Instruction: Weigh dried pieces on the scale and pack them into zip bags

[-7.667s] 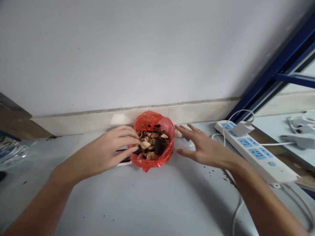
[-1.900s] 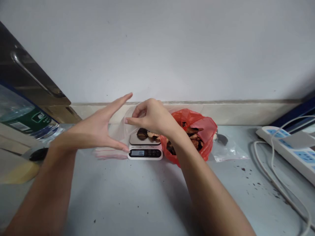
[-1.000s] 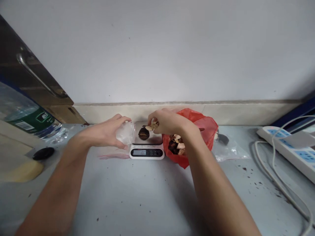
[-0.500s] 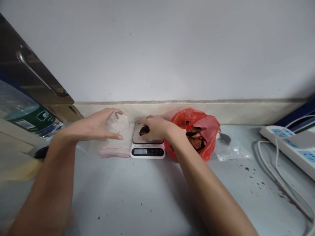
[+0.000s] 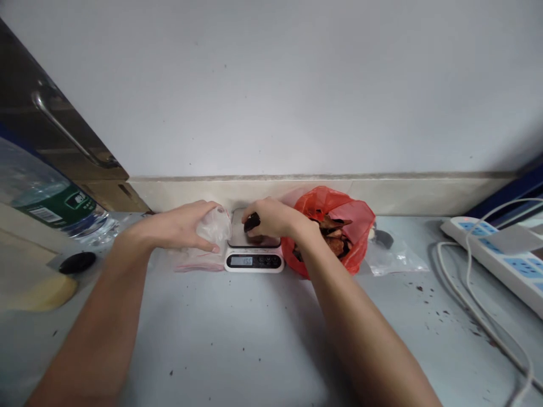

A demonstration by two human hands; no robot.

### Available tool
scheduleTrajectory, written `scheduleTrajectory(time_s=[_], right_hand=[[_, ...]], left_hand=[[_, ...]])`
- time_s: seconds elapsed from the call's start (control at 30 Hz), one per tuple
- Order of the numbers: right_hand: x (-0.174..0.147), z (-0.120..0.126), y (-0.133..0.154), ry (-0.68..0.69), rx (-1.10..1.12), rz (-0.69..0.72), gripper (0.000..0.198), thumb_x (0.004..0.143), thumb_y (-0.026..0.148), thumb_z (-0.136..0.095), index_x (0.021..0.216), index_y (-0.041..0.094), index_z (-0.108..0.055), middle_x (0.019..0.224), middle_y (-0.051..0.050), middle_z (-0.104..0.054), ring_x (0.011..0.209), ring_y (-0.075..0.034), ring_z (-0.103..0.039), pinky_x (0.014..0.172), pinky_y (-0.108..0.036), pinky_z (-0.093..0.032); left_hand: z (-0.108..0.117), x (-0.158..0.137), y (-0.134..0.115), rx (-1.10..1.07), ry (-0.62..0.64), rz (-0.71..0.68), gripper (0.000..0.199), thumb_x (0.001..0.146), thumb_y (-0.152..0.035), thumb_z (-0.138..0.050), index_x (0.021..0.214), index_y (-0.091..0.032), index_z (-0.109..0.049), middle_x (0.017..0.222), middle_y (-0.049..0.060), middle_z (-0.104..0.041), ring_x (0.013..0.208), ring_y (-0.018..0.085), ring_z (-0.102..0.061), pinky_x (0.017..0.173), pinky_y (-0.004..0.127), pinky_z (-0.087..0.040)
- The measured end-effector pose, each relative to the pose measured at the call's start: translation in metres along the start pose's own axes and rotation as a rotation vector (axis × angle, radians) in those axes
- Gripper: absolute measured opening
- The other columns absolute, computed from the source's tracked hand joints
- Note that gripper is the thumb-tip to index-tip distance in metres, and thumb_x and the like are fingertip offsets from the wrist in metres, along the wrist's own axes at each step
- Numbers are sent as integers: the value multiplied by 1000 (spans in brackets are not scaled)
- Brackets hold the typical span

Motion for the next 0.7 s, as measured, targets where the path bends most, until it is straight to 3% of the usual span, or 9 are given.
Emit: scheduleTrajectory(time_s=[0.13, 0.3, 0.47, 0.6, 0.7], right_hand=[[-9, 16, 12, -56, 196, 179, 23, 86, 23, -71, 109, 24, -76, 117, -3, -79, 104, -23, -72, 92, -34, -55], [-13, 22, 28, -165, 390, 318, 32, 76, 12, -73, 105, 23, -66, 113, -5, -77, 102, -23, -74, 89, -37, -60], [-13, 28, 24, -256, 582, 386, 23, 79, 12, -68, 98, 23, -59, 109, -6, -77, 104, -23, -75, 89, -38, -61], [-23, 42, 19, -411, 378, 450, 24, 82, 9, -59, 98, 21, -71, 119, -9, -76, 117, -26, -69, 98, -42, -55], [-31, 48, 21, -420, 331, 495, 9, 87, 25, -68, 90, 22, -77, 137, -10, -70, 127, -28, -64, 104, -43, -52]], left_hand=[[-3, 6, -7, -92, -23, -77, 84, 64, -67, -79, 131, -23, -58, 134, 13, -66, 120, 36, -63, 92, 39, -51], [3, 5, -23, -313, -92, -245, 74, 67, -64, -83, 124, -23, -62, 128, 11, -71, 117, 34, -66, 93, 40, -52], [14, -3, -15, -320, -189, -161, 77, 66, -67, -83, 124, -20, -62, 127, 13, -72, 117, 37, -67, 95, 45, -53], [26, -13, -15, -438, -310, -250, 80, 75, -68, -79, 137, -21, -60, 131, 12, -72, 118, 34, -68, 94, 41, -56], [33, -19, -19, -650, -407, -385, 71, 86, -72, -68, 134, -20, -64, 123, 11, -76, 114, 30, -71, 91, 36, -59]])
Point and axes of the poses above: each hand's wrist, its own x-axis towards the middle knuckle, its own z-axis out of the back of the hand, y = z × x, the point moved 5 cm from there along x, towards the middle knuckle
